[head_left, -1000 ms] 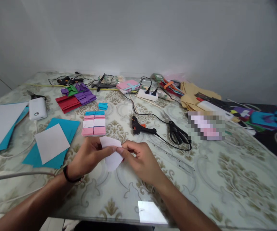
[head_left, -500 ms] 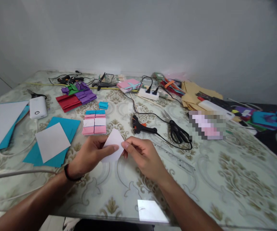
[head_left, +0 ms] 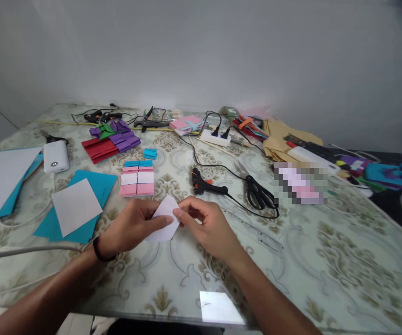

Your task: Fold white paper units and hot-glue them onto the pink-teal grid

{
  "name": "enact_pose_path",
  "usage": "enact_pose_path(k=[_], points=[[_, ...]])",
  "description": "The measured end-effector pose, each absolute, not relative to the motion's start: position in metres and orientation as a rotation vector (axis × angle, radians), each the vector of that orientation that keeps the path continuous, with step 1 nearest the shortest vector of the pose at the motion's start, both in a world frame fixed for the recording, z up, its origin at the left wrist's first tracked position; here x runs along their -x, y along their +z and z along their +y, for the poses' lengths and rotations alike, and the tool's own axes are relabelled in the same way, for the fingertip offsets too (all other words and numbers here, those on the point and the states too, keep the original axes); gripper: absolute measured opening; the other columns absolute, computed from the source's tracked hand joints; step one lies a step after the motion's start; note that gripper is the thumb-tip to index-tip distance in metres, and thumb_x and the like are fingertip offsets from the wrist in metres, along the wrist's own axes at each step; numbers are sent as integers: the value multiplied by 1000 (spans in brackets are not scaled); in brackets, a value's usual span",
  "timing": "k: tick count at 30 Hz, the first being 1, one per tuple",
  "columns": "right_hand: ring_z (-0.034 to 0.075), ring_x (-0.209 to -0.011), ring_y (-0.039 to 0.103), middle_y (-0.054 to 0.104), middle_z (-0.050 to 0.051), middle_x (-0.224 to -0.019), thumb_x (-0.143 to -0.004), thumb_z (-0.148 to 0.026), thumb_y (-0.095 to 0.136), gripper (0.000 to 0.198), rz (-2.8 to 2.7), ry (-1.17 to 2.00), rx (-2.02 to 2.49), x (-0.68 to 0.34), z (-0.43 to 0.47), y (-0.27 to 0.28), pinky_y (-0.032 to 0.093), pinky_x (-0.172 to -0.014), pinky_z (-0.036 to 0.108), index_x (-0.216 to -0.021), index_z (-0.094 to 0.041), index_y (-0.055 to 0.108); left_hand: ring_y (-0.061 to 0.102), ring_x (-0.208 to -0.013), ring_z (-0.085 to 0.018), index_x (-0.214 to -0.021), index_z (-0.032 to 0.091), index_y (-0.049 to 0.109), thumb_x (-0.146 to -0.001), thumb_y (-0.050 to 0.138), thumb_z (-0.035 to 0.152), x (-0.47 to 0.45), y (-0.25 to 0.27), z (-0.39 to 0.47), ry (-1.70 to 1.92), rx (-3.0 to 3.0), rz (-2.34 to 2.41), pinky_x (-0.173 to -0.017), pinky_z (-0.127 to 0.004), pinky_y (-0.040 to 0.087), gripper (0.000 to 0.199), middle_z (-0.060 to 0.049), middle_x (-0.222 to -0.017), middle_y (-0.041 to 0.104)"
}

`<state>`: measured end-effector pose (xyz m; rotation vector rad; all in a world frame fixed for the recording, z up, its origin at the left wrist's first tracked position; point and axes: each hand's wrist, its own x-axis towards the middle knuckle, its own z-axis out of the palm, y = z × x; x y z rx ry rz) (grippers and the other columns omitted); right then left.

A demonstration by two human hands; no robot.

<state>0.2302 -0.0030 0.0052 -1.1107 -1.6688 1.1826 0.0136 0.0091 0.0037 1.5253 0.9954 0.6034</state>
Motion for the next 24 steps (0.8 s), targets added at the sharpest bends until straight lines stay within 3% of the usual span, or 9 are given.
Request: enact_pose_path(k=[5,10,16,24], points=[[15,-60,50,56,-2,-63,-95,-37,67,28,-1614,1205,1080,-230,-3,3,39,-58,27,-72,-21,66,55,-62,-13,-93,14,79,-96,69,43,-16,8,8,590,-1472,944,-53,-22,39,31,-3,-75,68],[14,-64,53,59,-2,-68,-95,-34,68,23,-1603,1238,1047,-228,-3,4,40,-61,26,-77,-20,64,50,-62,-13,-87,13,76,-94,70,42,-17,9,6,579,-1427,944,-53,-23,36,31,-2,-70,62],[13,-61,46,52,-4,-64,-95,-34,69,30,-1561,1276,995,-229,-4,6,34,-58,27,-70,-20,61,48,-61,-13,-86,14,77,-92,72,45,-16,10,6,508,-1380,929,-52,-24,35,32,-1,-70,61],[14,-63,44,49,-3,-67,-99,-35,64,28,-1577,1293,957,-231,-5,2,32,-60,29,-75,-20,62,44,-57,-11,-80,13,71,-92,73,42,-17,15,5,495,-1408,879,-48,-22,31,31,0,-65,54]])
